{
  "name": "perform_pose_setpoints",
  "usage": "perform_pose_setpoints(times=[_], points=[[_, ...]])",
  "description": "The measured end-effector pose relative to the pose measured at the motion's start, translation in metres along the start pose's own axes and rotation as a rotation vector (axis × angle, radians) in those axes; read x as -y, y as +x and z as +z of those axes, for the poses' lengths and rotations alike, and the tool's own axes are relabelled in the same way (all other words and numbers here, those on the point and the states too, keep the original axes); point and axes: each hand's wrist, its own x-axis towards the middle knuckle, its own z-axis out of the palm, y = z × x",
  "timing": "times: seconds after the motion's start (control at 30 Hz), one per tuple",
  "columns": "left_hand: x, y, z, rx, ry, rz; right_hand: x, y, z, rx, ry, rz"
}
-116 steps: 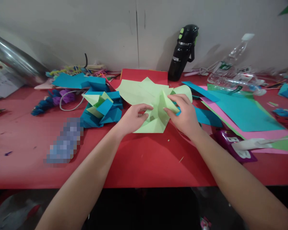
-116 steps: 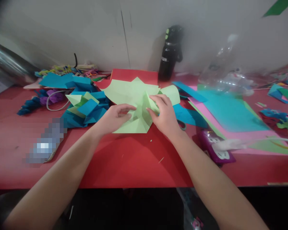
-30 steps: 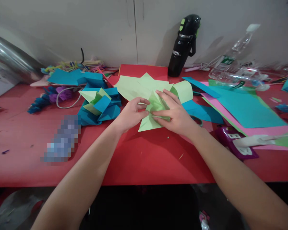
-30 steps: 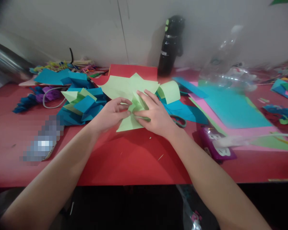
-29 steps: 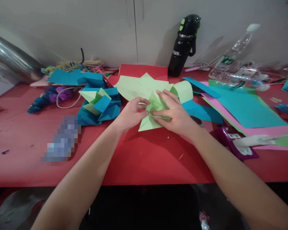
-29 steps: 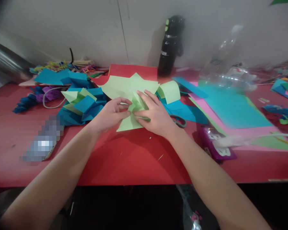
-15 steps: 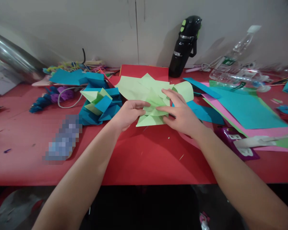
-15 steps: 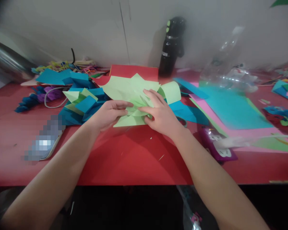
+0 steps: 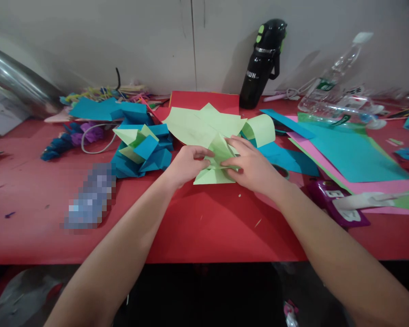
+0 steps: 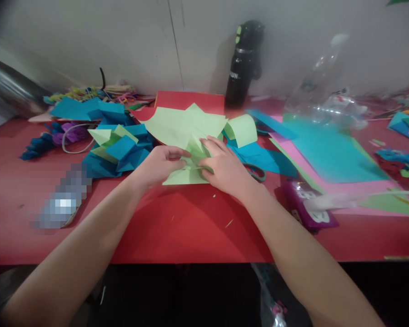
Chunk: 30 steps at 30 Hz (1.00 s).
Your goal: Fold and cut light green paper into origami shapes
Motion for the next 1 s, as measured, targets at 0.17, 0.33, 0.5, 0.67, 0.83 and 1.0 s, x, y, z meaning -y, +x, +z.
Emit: perform_pose_setpoints(times=[0.17, 0.33, 0.5, 0.67, 0.83, 1.0], points=[[0.000, 0.001, -0.002, -0.008, 0.013, 0.016, 0.000, 0.000, -0.005, -0.089, 0.088, 0.092], [0.002, 0.003, -0.004, 0.014, -0.104, -0.013, 0.002, 0.000, -0.007, -0.216, 0.300, 0.198], [0.002, 0.003, -0.005, 0.068, -0.322, -0.098, -0.003, 0.000, -0.001, -0.256, 0.522, 0.287], [-0.001, 0.002, -0.008, 0.074, -0.421, -0.128, -0.011, -0.003, 0.001, -0.188, 0.661, 0.332], [-0.006, 0.001, -0.011, 0.035, -0.398, -0.142, -0.014, -0.002, -0.006, -0.158, 0.708, 0.349], [-0.005, 0.000, -0.010, -0.011, -0.251, -0.010, -0.015, -0.001, -0.010, -0.117, 0.758, 0.263]])
